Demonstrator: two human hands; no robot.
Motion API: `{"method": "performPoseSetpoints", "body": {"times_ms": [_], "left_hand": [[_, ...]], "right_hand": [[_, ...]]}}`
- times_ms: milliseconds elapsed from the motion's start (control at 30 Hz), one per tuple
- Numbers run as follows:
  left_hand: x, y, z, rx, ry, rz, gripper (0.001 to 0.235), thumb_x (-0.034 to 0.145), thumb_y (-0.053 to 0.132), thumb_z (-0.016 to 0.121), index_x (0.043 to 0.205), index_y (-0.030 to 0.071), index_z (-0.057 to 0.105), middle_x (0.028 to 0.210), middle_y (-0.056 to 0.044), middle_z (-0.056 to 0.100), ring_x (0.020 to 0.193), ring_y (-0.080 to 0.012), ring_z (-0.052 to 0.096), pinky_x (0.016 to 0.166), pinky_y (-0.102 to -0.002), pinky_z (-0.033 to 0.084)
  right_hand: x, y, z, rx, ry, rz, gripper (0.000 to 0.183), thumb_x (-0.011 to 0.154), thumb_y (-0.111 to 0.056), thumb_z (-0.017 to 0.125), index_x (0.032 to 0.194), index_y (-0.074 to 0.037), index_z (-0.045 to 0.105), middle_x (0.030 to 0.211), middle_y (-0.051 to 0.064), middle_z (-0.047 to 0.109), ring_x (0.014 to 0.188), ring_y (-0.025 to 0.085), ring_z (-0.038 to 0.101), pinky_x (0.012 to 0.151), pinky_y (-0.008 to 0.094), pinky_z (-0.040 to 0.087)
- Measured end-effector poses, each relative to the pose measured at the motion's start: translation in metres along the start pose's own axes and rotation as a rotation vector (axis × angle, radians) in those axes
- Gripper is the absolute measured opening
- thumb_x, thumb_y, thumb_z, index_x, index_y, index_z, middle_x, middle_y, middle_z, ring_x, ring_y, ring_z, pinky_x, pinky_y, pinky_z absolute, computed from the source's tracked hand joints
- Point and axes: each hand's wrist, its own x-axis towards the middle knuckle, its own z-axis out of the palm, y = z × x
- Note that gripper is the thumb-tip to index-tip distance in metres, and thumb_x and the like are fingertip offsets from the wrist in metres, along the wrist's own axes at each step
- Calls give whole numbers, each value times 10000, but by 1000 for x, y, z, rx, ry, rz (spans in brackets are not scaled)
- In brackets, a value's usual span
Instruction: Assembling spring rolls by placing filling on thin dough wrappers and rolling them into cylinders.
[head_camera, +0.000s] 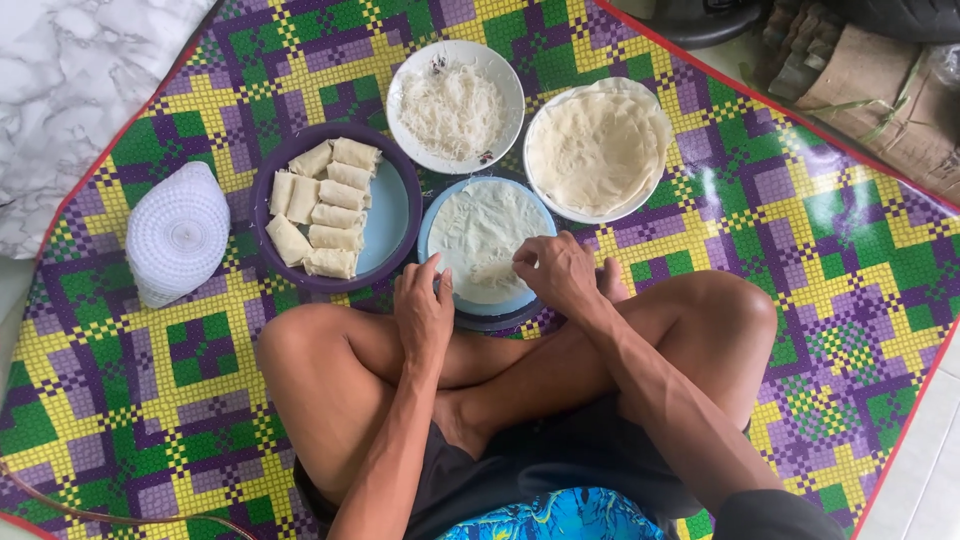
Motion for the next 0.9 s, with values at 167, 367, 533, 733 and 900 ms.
{"method": "performPoseSetpoints", "body": {"times_ms": [167, 367, 533, 733, 900], "left_hand": [[1, 6, -4, -9, -21, -20, 263, 1047, 229, 593, 1236, 62, 668, 952, -87, 604, 890, -327, 619, 754, -461, 505], [-5, -15, 11, 19, 12, 25, 175, 967, 349, 718, 937, 177, 707, 827, 19, 607, 826, -251, 635, 738, -403, 511], [13, -1, 6, -29, -27, 123, 262, 996, 116, 591, 1219, 162, 720, 995, -58, 688, 923, -310, 627, 750, -449, 507], [69, 16, -2, -33, -82, 187, 390, 1005, 17, 498, 1347, 109, 661, 1157, -72, 622, 942, -260, 599, 853, -416, 503], [120, 13, 21, 10, -85, 123, 337, 1051, 140, 522, 1374, 110, 612, 1075, -32, 644, 1015, -224, 604, 876, -426, 487]], "right_hand": [[-5, -21, -15, -35, 7, -22, 200, 851, -138, 633, 942, -184, 805, 834, 6, 734, 906, 279, 664, 805, 482, 480], [-4, -11, -1, -102, 28, -51, 149, 882, -202, 649, 830, -229, 786, 758, -21, 697, 820, 241, 649, 735, 440, 454], [5, -37, -22, -156, 52, -41, 221, 907, -121, 583, 949, -125, 799, 863, 77, 721, 882, 342, 617, 719, 476, 444], [71, -20, -15, -138, 133, -54, 228, 886, -331, 694, 1095, -309, 782, 963, -68, 736, 973, 225, 649, 747, 410, 482], [125, -33, -15, -49, 176, 48, 215, 892, -377, 691, 1077, -313, 777, 956, -92, 743, 1020, 227, 645, 830, 431, 496]]}}
